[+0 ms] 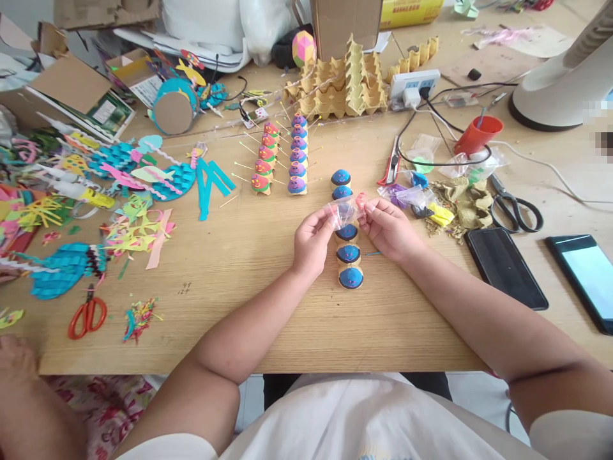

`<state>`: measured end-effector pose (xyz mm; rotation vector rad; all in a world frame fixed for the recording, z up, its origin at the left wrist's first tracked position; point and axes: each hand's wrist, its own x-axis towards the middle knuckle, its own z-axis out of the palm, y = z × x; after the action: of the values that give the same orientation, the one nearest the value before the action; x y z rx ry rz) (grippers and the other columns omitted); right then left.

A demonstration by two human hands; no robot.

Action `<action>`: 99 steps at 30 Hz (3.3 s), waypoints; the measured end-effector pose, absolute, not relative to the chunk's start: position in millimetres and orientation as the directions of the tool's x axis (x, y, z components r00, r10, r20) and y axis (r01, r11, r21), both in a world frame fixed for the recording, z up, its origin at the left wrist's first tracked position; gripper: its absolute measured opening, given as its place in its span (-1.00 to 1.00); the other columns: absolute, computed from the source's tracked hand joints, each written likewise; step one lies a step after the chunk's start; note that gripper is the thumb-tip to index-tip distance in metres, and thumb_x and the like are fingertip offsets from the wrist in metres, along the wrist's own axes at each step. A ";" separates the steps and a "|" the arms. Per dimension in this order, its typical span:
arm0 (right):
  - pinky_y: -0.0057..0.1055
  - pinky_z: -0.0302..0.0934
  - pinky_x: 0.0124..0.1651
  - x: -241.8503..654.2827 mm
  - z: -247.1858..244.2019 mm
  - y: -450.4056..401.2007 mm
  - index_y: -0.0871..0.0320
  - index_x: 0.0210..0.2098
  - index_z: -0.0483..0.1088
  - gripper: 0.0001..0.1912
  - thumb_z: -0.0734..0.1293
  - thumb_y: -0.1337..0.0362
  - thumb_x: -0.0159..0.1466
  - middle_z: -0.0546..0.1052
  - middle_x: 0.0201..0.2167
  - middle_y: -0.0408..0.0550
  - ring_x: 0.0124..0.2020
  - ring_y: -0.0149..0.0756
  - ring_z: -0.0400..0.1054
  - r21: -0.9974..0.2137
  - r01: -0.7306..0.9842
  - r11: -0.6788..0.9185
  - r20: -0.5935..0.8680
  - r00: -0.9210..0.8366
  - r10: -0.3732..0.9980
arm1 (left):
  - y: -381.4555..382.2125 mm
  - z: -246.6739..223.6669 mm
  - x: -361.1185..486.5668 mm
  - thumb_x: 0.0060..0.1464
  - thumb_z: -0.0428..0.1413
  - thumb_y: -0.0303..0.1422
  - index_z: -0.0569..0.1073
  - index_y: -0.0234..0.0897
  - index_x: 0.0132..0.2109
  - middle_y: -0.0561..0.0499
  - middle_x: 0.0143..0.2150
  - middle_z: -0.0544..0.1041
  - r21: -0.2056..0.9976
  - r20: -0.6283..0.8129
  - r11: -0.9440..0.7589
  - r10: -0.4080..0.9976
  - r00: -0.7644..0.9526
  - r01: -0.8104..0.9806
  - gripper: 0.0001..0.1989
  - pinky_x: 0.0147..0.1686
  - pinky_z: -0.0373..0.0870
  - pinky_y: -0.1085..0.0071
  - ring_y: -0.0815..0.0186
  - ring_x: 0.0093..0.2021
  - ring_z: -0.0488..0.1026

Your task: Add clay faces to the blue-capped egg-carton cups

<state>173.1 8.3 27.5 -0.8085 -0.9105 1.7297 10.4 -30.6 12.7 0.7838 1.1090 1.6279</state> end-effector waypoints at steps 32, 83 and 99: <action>-0.41 0.05 -0.39 170.6 31.2 5.5 0.09 -0.48 0.45 -0.54 0.69 -0.03 0.01 0.40 -0.58 -0.23 -0.50 -0.46 0.20 -0.930 -0.350 -0.111 -0.057 -0.159 0.986 | -31.4 5.7 9.2 0.00 0.49 -0.10 0.72 -0.17 -0.09 -0.06 -0.04 0.77 0.933 0.029 -0.124 0.961 -0.273 -0.337 -0.62 0.08 0.58 0.32 0.25 -0.01 0.67; -0.42 0.06 -0.39 170.6 22.6 5.6 0.09 -0.51 0.37 -0.40 0.59 -0.25 0.13 0.37 -0.56 -0.23 -0.50 -0.46 0.14 -0.962 -0.273 -0.005 0.045 -0.176 0.983 | -30.5 -0.1 7.5 0.01 0.47 -0.01 0.72 -0.18 -0.05 -0.08 -0.03 0.77 0.954 0.083 -0.135 0.977 -0.197 -0.269 -0.55 0.02 0.60 0.32 0.24 -0.05 0.69; -0.40 0.21 -0.34 170.0 22.0 6.1 0.08 -0.36 0.60 -0.53 0.62 -0.19 0.12 0.47 -0.50 -0.20 -0.45 -0.44 0.26 -0.961 -0.259 0.097 0.138 -0.145 0.980 | -30.7 3.0 7.8 0.01 0.48 -0.04 0.72 -0.17 -0.08 -0.08 -0.03 0.77 0.953 0.062 -0.114 0.980 -0.188 -0.282 -0.59 0.05 0.60 0.29 0.22 -0.01 0.69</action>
<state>170.0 6.1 22.0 -0.8531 -1.1870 1.3457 7.8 -30.7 3.0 0.9586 1.0657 1.5308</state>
